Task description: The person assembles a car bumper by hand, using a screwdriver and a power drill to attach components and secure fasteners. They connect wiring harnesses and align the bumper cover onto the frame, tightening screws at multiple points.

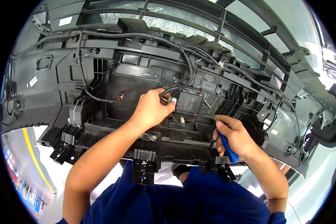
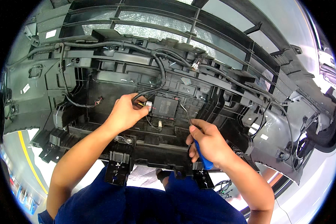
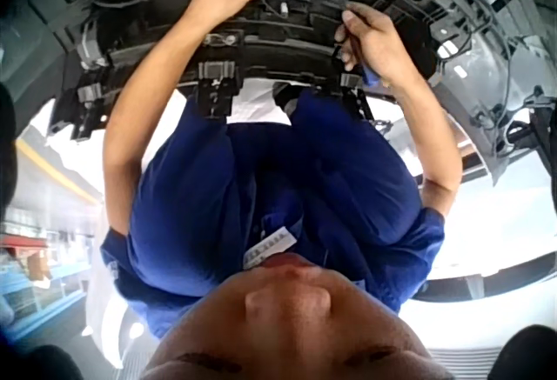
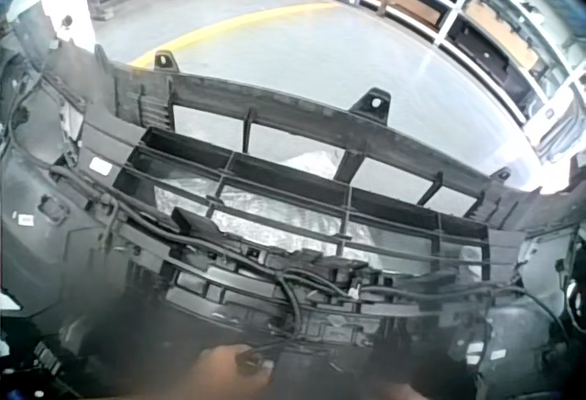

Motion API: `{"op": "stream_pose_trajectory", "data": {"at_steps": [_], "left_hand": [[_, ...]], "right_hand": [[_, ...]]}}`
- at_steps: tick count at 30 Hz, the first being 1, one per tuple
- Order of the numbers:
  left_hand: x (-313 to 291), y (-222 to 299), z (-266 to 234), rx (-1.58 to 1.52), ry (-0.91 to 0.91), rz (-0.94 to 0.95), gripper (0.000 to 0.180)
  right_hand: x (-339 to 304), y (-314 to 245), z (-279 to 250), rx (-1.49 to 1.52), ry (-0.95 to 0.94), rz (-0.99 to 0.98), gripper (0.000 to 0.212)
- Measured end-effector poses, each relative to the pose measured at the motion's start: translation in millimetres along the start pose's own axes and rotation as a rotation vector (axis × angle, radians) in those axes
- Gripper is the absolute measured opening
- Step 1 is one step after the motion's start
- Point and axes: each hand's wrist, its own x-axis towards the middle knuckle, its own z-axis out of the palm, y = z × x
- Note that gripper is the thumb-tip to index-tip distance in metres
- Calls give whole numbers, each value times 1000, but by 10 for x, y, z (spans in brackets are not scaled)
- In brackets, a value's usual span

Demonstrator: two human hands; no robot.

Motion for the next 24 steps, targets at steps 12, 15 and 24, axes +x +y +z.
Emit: {"op": "stream_pose_trajectory", "data": {"at_steps": [12, 15, 24], "left_hand": [[40, -73, 31, -39, 14, 37, 25], [47, -44, 9, -44, 5, 14, 33], [47, -83, 21, -68, 4, 26, 29]], "right_hand": [[85, -33, 436, 426, -33, 43, 21], [81, -133, 726, 428, 15, 53, 22], [185, -226, 724, 232, 36, 31, 23]]}}
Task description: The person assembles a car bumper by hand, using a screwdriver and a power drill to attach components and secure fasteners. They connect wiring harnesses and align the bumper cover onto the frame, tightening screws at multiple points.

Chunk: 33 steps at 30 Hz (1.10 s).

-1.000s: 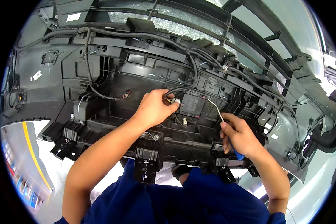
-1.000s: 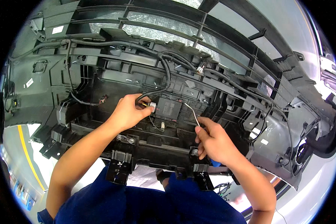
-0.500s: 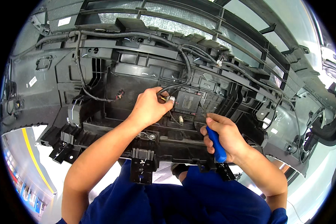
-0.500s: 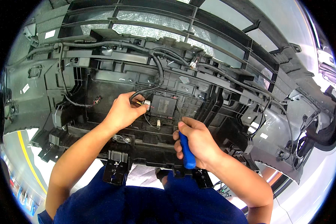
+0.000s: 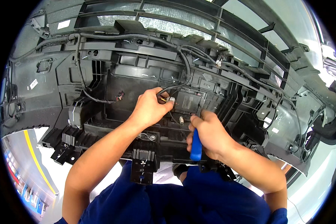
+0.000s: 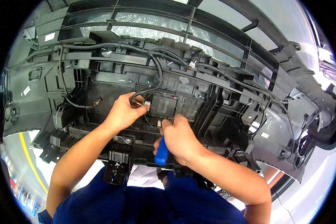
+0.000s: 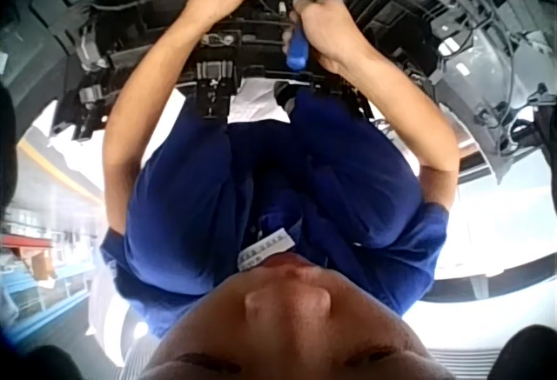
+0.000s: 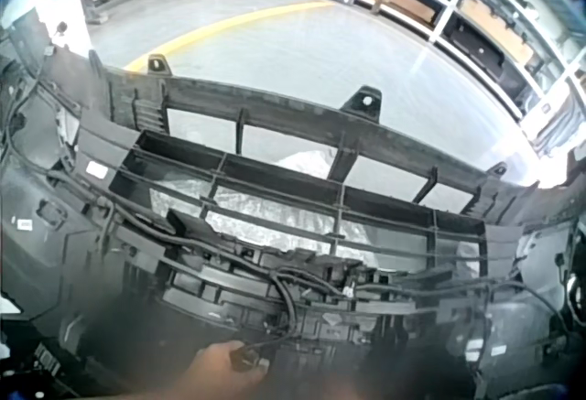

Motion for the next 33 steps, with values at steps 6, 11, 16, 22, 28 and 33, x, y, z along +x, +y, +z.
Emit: {"op": "stream_pose_trajectory", "data": {"at_steps": [6, 11, 16, 22, 28, 33], "left_hand": [[5, 41, 12, -20, -2, -17, 28], [1, 39, 18, -10, 18, -7, 22], [15, 57, 11, -19, 6, -5, 22], [10, -34, 10, -31, 2, 24, 22], [27, -8, 10, -30, -6, 18, 23], [6, -7, 11, -45, -6, -13, 23]], "right_hand": [[-21, 70, -119, -344, -33, -24, 41], [-52, 28, -122, -537, -24, 1, 42], [-29, 52, -175, -217, -33, 11, 31], [9, -24, -184, 308, -51, 41, 22], [-60, -65, -3, -64, 52, 69, 22], [-104, -49, -287, -63, -22, 73, 36]]}}
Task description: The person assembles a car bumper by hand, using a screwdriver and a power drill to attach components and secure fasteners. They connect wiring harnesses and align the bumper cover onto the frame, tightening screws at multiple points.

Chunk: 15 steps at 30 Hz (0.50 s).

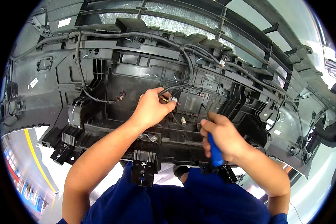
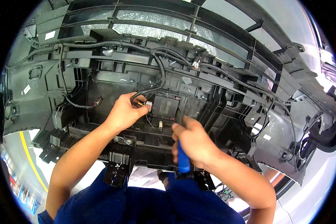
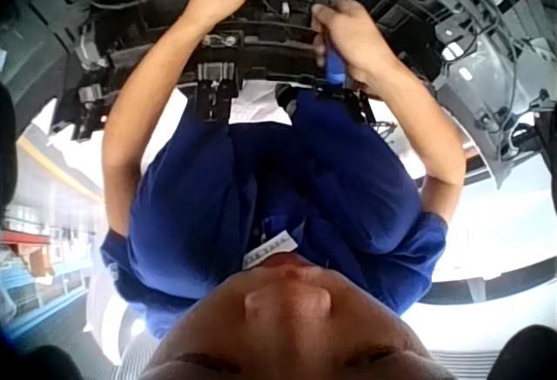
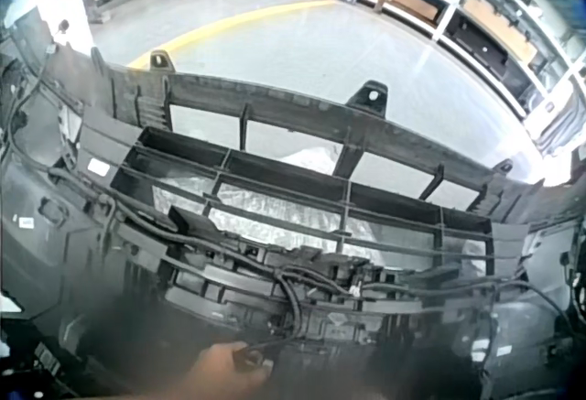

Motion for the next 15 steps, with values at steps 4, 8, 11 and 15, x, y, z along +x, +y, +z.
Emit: {"op": "stream_pose_trajectory", "data": {"at_steps": [4, 8, 11, 15], "left_hand": [[-5, -15, -6, -4, 6, 33, 25], [-24, 92, -19, 18, -2, -24, 27], [-19, 63, -22, 22, 3, -15, 28], [-11, 51, -25, -8, 5, -11, 30]], "right_hand": [[-259, -70, -109, -235, 42, -257, 59], [10, 47, -299, -923, 96, -678, 53], [88, -83, -262, -729, -58, -393, 52], [57, -186, -178, -614, -62, -256, 56]]}}
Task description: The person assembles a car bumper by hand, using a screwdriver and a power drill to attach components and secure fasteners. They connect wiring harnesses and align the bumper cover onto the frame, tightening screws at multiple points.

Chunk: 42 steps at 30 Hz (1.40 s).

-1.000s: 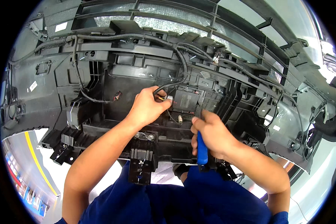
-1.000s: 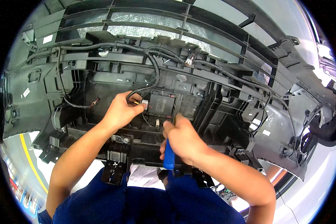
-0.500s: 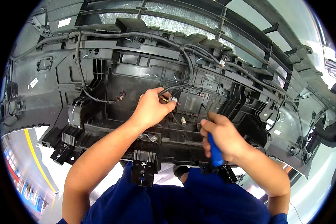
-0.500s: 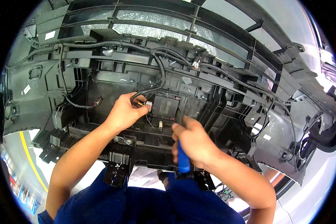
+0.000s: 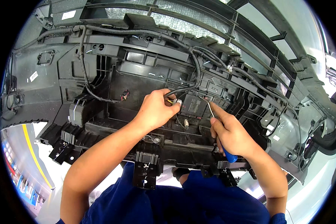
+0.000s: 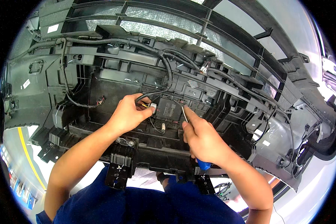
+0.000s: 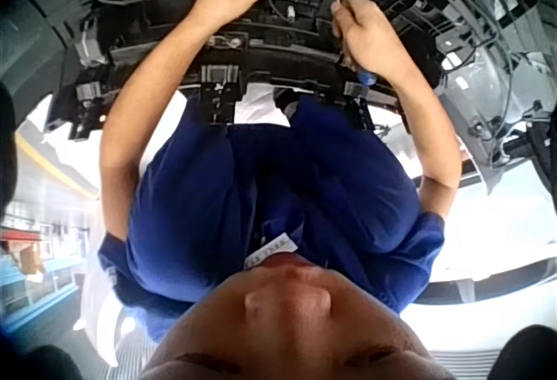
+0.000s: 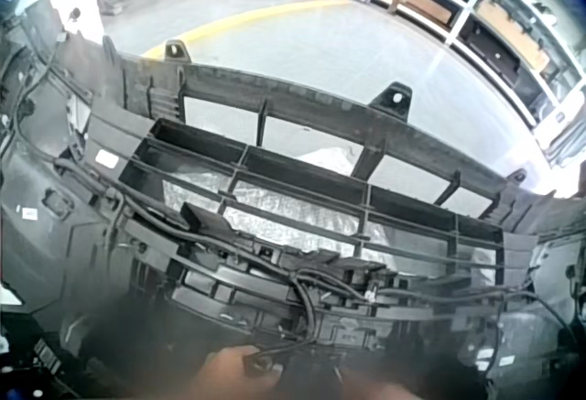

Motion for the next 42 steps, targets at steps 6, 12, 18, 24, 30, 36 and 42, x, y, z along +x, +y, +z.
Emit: {"op": "stream_pose_trajectory", "data": {"at_steps": [6, 12, 18, 24, 30, 36, 42], "left_hand": [[-19, -13, 9, -7, -24, -9, 27], [-58, 126, 8, 71, -4, -34, 28], [-36, 151, 37, 97, 43, -20, 29], [44, -86, 65, 56, 26, 70, 32], [-12, -29, -10, 99, 20, 101, 34], [-5, -27, -17, 119, 14, 102, 31], [0, -84, 8, 101, 35, 119, 29]], "right_hand": [[67, 79, 126, -265, 131, -151, 54], [103, -298, -65, -48, 1, 63, 57], [157, -27, -102, 254, -36, 64, 67], [125, 243, 8, 393, -29, -68, 66], [-164, 279, 113, -143, 64, -239, 55], [-260, 488, 320, -568, 70, -347, 57], [-184, 406, 319, -495, 61, -328, 60]]}}
